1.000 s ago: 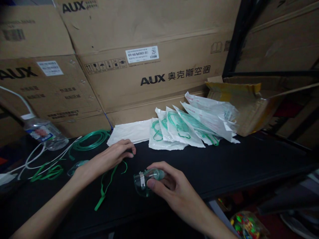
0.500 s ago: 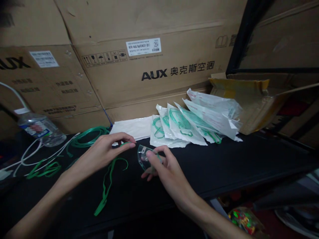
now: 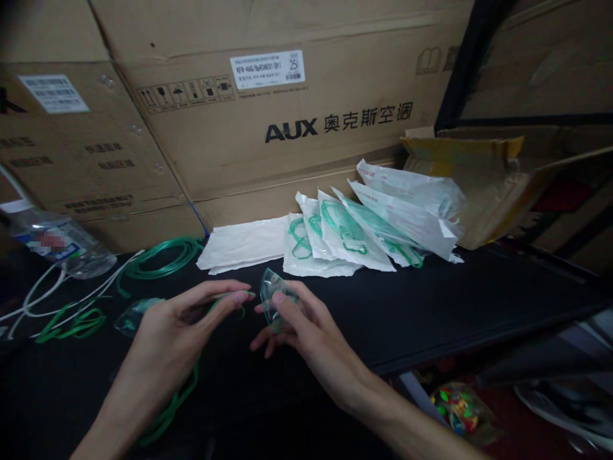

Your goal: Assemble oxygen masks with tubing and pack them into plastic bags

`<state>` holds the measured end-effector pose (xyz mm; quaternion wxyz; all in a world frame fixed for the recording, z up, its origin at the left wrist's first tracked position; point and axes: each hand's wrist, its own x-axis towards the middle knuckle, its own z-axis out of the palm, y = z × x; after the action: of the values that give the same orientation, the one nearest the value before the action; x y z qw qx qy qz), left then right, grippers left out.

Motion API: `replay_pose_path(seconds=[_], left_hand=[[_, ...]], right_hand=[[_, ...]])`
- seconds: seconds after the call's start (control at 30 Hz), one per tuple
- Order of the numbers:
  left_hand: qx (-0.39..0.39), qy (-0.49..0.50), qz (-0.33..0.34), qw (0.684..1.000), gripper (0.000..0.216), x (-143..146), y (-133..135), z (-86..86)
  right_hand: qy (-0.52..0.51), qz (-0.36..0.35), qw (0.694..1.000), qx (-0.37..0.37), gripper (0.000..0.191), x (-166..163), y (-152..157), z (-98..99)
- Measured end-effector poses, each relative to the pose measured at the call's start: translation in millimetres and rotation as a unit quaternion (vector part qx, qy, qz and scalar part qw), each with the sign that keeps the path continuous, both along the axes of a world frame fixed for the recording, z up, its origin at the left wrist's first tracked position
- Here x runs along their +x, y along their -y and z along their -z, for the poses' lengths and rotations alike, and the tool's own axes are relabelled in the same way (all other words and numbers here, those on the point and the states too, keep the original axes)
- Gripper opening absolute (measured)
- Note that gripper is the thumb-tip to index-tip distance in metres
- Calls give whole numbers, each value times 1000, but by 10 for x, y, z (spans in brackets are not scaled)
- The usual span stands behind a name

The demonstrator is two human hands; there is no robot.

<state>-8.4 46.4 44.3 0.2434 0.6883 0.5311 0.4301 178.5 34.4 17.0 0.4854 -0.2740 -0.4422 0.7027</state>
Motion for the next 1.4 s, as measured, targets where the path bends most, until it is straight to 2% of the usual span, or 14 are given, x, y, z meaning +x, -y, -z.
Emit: replay_pose_path(seconds=[0.13,0.27,0.63,0.93,1.2,1.4], left_hand=[[-20,37,21,999,15,29,22,43],[-36,16,26,999,18,57,45,68],[-49,14,19,999,18,71,45,66],[-117,116,68,984,17,123,34,-2],[-144,144,93,975,17,125,35,-13],[-141,131,81,978,20,130,24,-10]], right_hand=[[-21,-8,1000,3,22,13,-2,15],[-24,-6,1000,5,19,11,-2,26],[20,32,999,22,23,-15,-14,69],[42,63,996,38,26,-9,-18,85],[49,76,994,53,26,-11,-11,91],[56,87,992,67,28,-13,-17,77]])
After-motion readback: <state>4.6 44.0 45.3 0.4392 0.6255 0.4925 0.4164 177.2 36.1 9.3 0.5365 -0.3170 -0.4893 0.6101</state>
